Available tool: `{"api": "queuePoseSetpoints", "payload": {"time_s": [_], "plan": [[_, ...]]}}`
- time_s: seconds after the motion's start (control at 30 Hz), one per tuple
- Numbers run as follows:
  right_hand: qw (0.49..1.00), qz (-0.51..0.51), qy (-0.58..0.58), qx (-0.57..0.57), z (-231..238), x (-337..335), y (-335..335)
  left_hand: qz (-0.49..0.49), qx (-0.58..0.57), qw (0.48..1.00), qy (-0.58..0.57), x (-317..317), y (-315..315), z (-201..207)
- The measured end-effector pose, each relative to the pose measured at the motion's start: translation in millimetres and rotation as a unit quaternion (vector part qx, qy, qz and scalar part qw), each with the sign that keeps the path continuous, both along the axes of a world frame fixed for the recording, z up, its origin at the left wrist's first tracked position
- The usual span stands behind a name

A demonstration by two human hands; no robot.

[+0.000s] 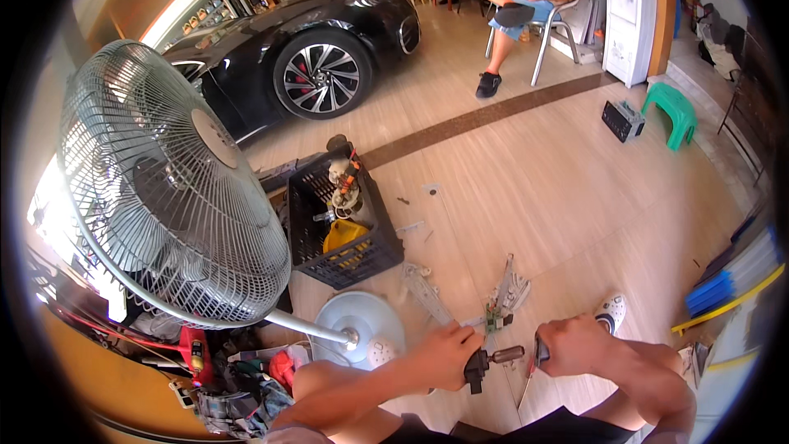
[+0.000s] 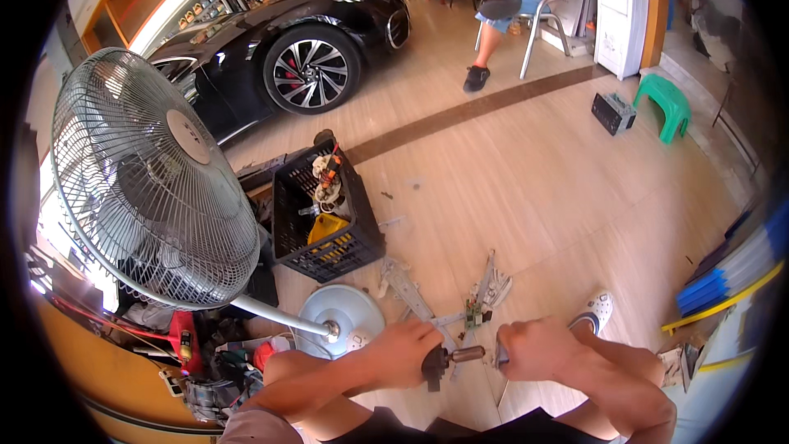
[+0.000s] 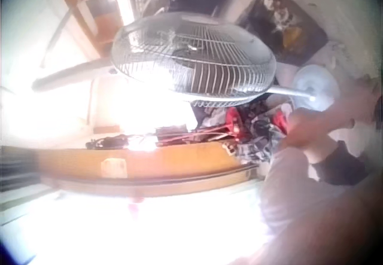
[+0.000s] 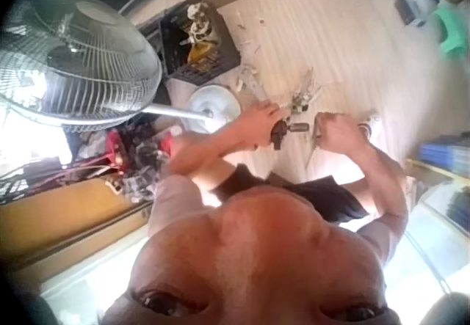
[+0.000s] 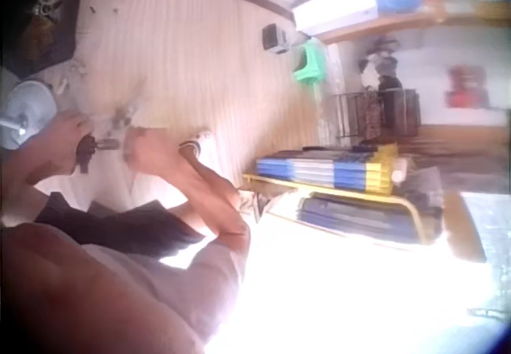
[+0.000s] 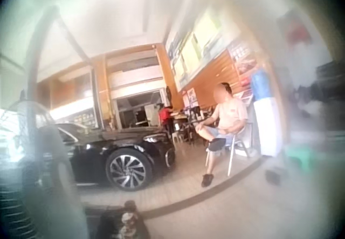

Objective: The person pulls apart a motor assembly to remove the casing, then reinserts the rotor back into the plastic housing and fits the components together by hand.

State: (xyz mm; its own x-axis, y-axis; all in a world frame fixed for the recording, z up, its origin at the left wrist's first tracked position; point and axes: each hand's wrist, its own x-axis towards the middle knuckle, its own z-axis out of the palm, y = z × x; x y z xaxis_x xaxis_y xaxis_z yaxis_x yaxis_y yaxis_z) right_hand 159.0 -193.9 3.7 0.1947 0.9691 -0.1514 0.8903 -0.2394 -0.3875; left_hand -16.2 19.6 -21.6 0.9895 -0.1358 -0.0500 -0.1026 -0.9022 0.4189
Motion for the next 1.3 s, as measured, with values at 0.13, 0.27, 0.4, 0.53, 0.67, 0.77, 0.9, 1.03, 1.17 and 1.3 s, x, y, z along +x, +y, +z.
{"api": "queuePoseSetpoints", "payload": {"time_s": [0.13, 0.27, 0.4, 0.53, 0.67, 0.77, 0.9, 1.03, 1.17, 1.3], "plan": [[1.0, -0.019, 0.002, -0.005, 4.3, 1.4, -7.0, 0.024, -0.019, 0.999, -0.027, 3.5, -0.4, 2.3], [0.999, -0.036, 0.013, 0.03, 6.7, -2.7, -5.3, 0.051, -0.053, 0.997, -0.029, 9.3, -2.7, 6.2], [0.989, -0.067, 0.042, 0.126, 1.3, -2.1, -5.6, 0.046, -0.059, 0.996, -0.047, 10.8, -5.0, 8.4], [0.985, -0.081, 0.05, 0.147, 0.2, -5.1, -1.7, 0.035, -0.07, 0.994, -0.074, 10.5, -8.5, 8.4], [0.98, -0.074, 0.047, 0.176, 2.8, -7.8, -0.4, 0.027, -0.078, 0.992, -0.1, 11.7, -11.5, 12.2], [0.972, -0.073, 0.038, 0.22, 3.2, -3.7, 1.5, 0.02, -0.094, 0.986, -0.133, 16.5, -10.9, 15.3], [0.965, -0.087, 0.03, 0.245, 1.5, 0.5, 3.2, 0.048, -0.059, 0.978, -0.196, 25.8, -11.7, 20.7], [0.96, -0.082, 0.022, 0.266, 6.3, 6.4, 14.1, 0.054, -0.057, 0.98, -0.182, 30.5, -3.4, 37.4], [0.956, -0.11, 0.055, 0.266, 13.1, 1.9, 10.1, 0.048, -0.055, 0.979, -0.191, 31.0, -6.6, 37.9], [0.951, -0.12, 0.054, 0.281, 9.3, 0.4, 8.4, 0.05, -0.064, 0.979, -0.185, 30.7, -10.1, 37.6]]}}
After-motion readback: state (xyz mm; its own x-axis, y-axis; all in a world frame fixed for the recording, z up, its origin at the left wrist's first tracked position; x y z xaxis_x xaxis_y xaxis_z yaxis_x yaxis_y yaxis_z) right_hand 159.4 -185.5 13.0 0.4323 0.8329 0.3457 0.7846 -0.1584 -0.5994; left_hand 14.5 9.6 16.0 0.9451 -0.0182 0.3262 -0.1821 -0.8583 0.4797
